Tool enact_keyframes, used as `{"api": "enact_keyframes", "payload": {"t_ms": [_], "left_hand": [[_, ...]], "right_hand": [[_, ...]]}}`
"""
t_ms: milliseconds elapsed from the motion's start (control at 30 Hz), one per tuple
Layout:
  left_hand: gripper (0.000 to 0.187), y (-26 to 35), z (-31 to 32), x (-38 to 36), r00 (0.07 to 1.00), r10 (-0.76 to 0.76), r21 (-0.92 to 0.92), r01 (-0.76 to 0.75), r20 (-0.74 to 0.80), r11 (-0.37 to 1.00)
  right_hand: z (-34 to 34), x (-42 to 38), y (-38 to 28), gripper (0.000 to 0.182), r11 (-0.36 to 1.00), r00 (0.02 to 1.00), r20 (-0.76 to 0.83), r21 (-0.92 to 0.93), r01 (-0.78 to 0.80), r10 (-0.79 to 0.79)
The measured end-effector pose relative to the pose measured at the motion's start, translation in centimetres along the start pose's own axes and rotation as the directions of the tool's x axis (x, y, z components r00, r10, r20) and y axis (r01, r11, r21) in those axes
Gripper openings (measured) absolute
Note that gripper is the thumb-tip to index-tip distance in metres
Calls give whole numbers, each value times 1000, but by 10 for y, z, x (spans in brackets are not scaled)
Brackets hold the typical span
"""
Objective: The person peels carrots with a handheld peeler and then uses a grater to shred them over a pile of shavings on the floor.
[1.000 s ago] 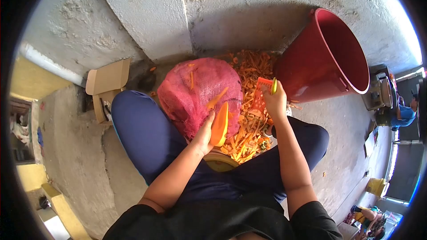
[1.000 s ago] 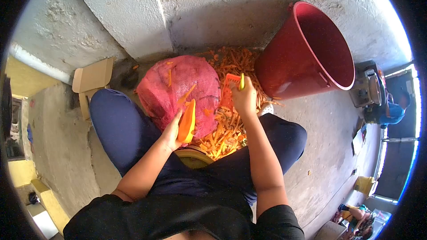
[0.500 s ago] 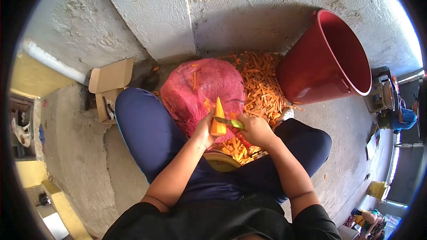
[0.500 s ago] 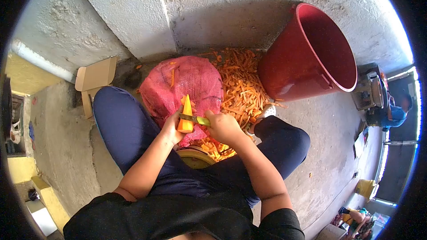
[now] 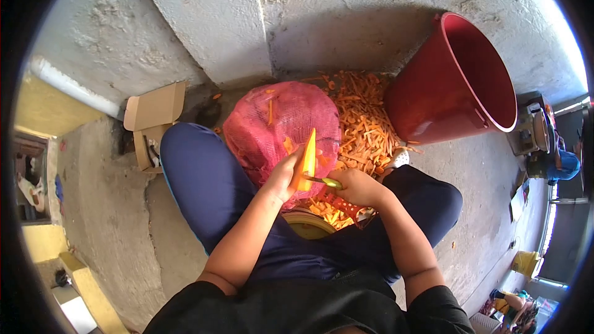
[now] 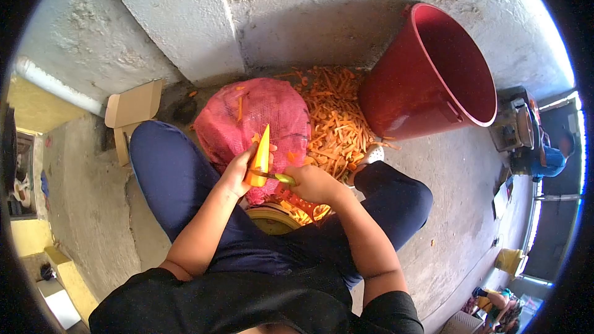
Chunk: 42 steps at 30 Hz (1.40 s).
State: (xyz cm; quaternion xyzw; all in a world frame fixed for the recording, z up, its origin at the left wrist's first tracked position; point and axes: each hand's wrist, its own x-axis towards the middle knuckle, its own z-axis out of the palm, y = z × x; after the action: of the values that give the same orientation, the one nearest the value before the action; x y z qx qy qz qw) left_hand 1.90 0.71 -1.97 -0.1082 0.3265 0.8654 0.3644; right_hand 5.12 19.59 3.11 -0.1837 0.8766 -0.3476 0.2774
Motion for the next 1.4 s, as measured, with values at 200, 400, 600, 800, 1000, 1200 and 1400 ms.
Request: {"api": "enact_keyframes", "payload": {"t_ms": [200,400,600,800,1000,1200,1400], "left_hand": [[40,1,0,1,999,-31,-74,34,35,997],[39,17,15,-7,990,-102,170,85,94,982],[42,50,41,-11,971,-133,475,23,200,880],[46,65,44,13,825,-416,590,127,384,797],[52,63,46,29,753,-416,630,2,510,776],[54,68,46,37,689,-560,780,-13,461,626],[51,64,45,43,680,-547,815,-131,488,565]], "right_hand": [[2,2,2,18,998,999,-25,56,38,-37],[10,6,14,20,880,982,114,468,83,-153],[10,6,6,27,841,958,182,532,96,-224],[-9,1,-2,32,893,975,135,438,103,-178],[-15,2,6,36,921,971,230,388,-33,-62],[-11,6,6,40,962,982,177,271,17,-67],[0,17,22,36,980,977,205,196,20,-61]]}}
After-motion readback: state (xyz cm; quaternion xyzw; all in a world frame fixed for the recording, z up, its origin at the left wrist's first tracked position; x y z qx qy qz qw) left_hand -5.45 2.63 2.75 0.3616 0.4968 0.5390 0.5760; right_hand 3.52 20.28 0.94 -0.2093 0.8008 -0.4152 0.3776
